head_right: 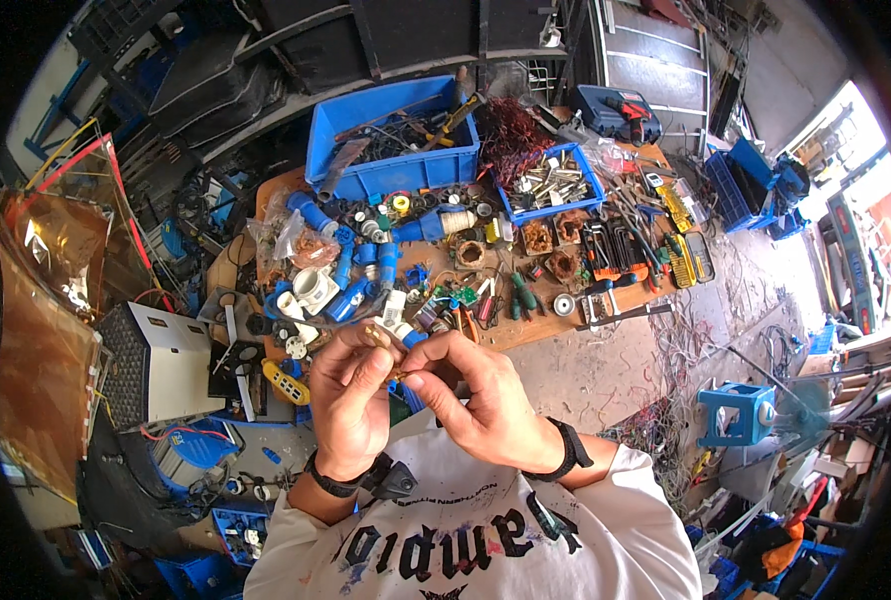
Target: The person picks up and inspects various small electronic components and tools from a cluttered workbench. They handle a white plastic housing, a small gold-colored metal bracket, a blue cylindrical device, and a black cable, turning them over in their hands to examine them closely before placing them back on the table.
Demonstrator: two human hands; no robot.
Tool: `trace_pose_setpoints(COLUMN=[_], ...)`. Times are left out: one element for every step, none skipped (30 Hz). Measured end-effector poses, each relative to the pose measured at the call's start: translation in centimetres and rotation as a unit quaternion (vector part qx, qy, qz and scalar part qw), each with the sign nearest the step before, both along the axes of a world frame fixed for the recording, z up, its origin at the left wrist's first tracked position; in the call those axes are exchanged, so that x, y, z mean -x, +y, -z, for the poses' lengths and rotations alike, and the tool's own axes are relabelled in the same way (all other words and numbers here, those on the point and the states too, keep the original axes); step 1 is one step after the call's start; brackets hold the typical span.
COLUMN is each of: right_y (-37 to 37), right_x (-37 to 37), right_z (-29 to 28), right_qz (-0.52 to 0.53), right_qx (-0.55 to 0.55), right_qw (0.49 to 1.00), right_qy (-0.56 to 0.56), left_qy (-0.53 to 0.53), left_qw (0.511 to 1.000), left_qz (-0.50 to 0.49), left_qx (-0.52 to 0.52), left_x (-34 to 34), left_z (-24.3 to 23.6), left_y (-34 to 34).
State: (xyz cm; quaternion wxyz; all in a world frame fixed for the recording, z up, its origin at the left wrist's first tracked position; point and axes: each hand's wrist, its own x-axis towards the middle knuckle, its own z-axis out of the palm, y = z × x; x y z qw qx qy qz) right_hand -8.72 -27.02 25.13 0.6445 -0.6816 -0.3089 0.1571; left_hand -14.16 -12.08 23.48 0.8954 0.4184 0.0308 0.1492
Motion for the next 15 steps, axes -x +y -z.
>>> trace_pose_setpoints(right_y=[0.0, 0.1, 0.1, 0.2, 0.3, 0.2, 0.2, 0.2, 0.2, 0.1, 0.1, 0.2, 0.2, 0.2, 0.2], right_x=[-0.1, -0.2, -0.3, -0.4, -0.4, -0.5, -0.5, -0.6, -0.6, -0.8, -0.9, -1.0, -1.1, -1.2, -1.2], right_z=[0.2, 0.4, 0.3, 0.3, 0.3, 0.3, 0.3, 0.3, 0.3, 0.4, 0.4, 0.2, 0.0, -0.2, -0.4], right_qz=[0.007, 0.015, 0.017, 0.020, 0.023, 0.025, 0.027, 0.029, 0.028, 0.027, 0.027, 0.029, 0.032, 0.035, 0.031], right_qx=[-0.013, -0.026, -0.035, -0.043, -0.052, -0.045, -0.038, -0.032, -0.030, -0.028, -0.026, -0.020, -0.014, -0.007, -0.012], right_qw=[1.000, 0.999, 0.999, 0.999, 0.998, 0.998, 0.999, 0.999, 0.999, 0.999, 0.998, 0.997, 0.995, 0.993, 0.993], right_qy=[-0.006, -0.011, -0.013, -0.016, -0.018, -0.019, -0.021, -0.022, -0.030, -0.038, -0.046, -0.068, -0.091, -0.114, -0.109], left_qy=[0.008, 0.016, 0.024, 0.025, 0.027, 0.029, 0.026, 0.022, 0.019, 0.016, 0.014, 0.011, 0.013, 0.015, 0.017], left_qw=[1.000, 0.999, 0.998, 0.998, 0.999, 0.999, 0.999, 0.999, 0.999, 0.999, 0.999, 0.999, 0.999, 0.999, 0.999], left_qz=[0.017, 0.034, 0.049, 0.047, 0.045, 0.045, 0.042, 0.038, 0.035, 0.037, 0.039, 0.041, 0.039, 0.038, 0.036], left_qx=[0.004, 0.008, 0.011, 0.011, 0.012, 0.013, 0.012, 0.011, 0.010, 0.010, 0.009, 0.009, 0.008, 0.007, 0.006], left_x=[-0.1, -0.2, -0.2, -0.2, -0.2, -0.3, -0.3, -0.3, -0.3, -0.3, -0.3, -0.3, -0.3, -0.3, -0.3], left_z=[0.0, -0.1, -0.1, 0.0, 0.1, 0.3, 0.2, -0.1, -0.2, -0.2, -0.1, -0.1, -0.1, -0.2, -0.3], left_y=[0.2, 0.4, 0.5, 0.5, 0.5, 0.5, 0.5, 0.4, 0.4, 0.4, 0.5, 0.6, 0.5, 0.5, 0.5])
